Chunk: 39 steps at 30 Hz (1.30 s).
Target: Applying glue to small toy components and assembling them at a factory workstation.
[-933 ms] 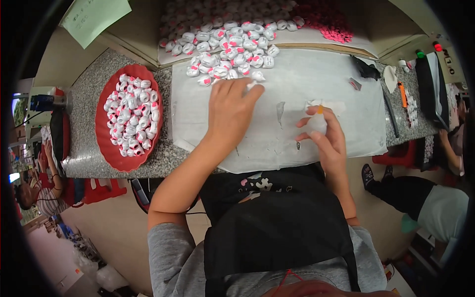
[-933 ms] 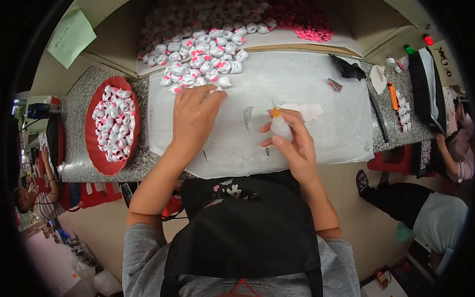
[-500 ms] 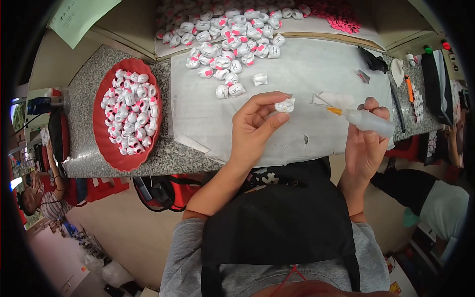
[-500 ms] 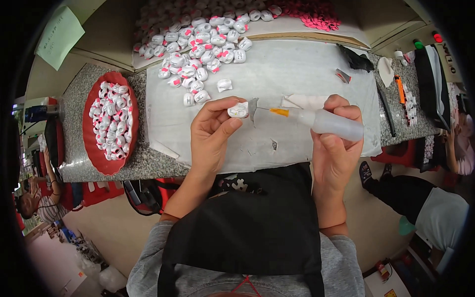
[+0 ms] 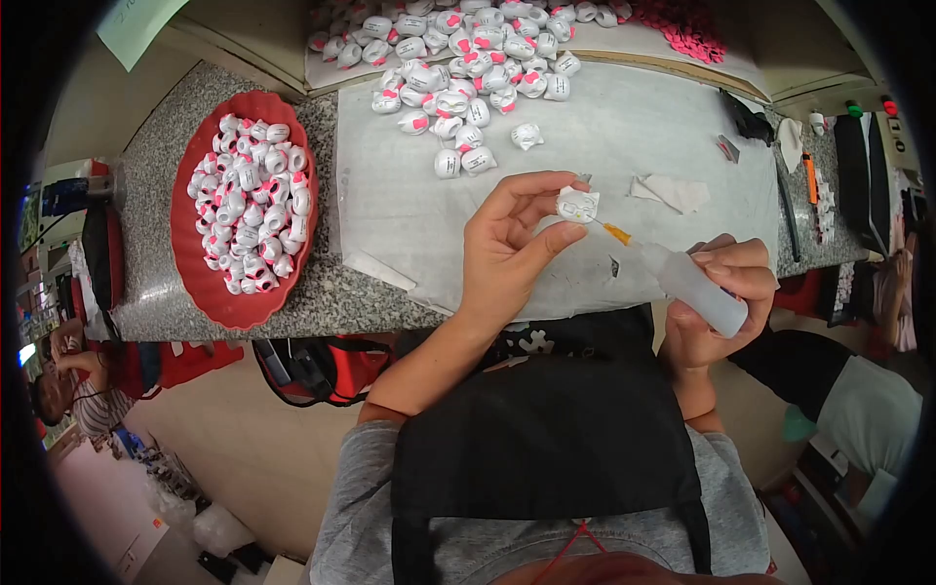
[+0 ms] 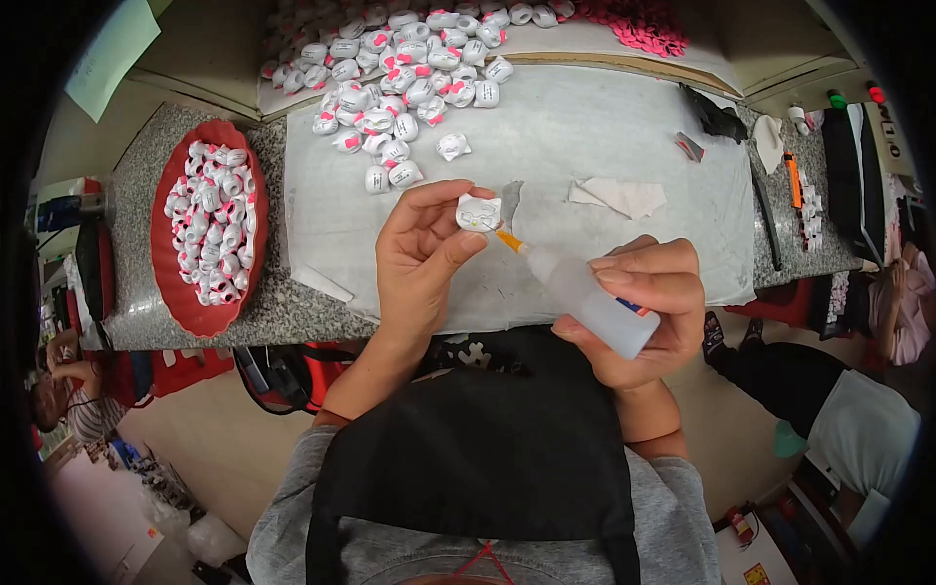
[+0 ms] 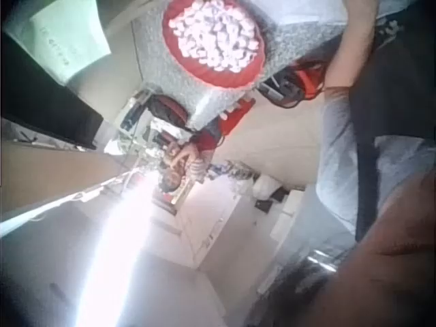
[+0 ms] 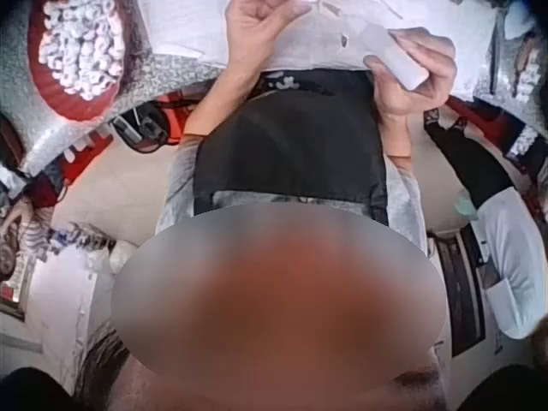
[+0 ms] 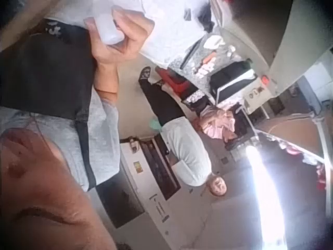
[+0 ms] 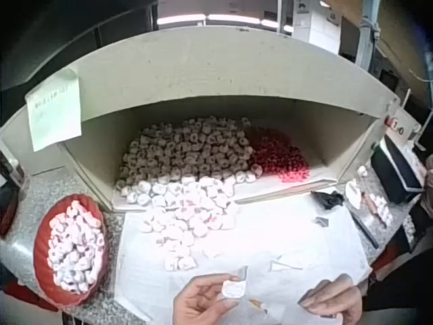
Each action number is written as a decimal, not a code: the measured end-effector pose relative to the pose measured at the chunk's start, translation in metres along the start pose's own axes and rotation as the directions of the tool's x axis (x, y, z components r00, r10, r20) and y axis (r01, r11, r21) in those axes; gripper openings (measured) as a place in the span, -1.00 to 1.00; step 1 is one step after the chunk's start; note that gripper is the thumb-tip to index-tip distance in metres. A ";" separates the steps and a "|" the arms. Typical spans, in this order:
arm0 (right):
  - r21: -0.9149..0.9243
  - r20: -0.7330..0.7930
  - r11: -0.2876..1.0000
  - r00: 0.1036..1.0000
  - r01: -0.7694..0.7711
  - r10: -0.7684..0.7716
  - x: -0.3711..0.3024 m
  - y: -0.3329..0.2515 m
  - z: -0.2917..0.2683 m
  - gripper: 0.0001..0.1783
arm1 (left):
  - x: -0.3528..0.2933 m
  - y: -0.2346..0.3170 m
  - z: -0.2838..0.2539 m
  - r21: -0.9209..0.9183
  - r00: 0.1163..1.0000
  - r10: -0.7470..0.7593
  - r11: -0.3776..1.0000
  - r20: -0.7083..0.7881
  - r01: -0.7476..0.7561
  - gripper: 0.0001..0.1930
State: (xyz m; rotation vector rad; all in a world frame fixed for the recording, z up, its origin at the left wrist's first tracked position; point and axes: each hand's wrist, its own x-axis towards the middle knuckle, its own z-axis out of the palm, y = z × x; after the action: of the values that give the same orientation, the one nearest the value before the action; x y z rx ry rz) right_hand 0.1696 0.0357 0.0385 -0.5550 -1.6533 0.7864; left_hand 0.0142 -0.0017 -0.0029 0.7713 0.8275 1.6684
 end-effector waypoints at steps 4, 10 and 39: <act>0.010 0.004 1.000 1.000 -0.008 0.008 -0.002 -0.001 0.002 -0.57 | 0.000 -0.001 -0.001 0.002 1.000 -0.003 1.000 0.004 0.003 -0.64; -0.029 0.021 0.999 0.999 -0.032 0.033 -0.003 -0.003 0.002 -0.58 | -0.001 0.000 0.000 -0.036 1.000 -0.018 0.999 -0.006 0.018 -0.65; -0.036 0.006 0.999 1.000 -0.008 0.009 -0.006 -0.002 0.003 -0.59 | -0.001 -0.001 0.000 -0.061 0.999 -0.048 0.997 0.019 0.049 -0.64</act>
State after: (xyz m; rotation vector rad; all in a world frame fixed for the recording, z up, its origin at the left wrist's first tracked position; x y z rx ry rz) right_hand 0.1685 0.0292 0.0356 -0.5856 -1.6743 0.7667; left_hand 0.0151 -0.0024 -0.0039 0.7176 0.7737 1.6344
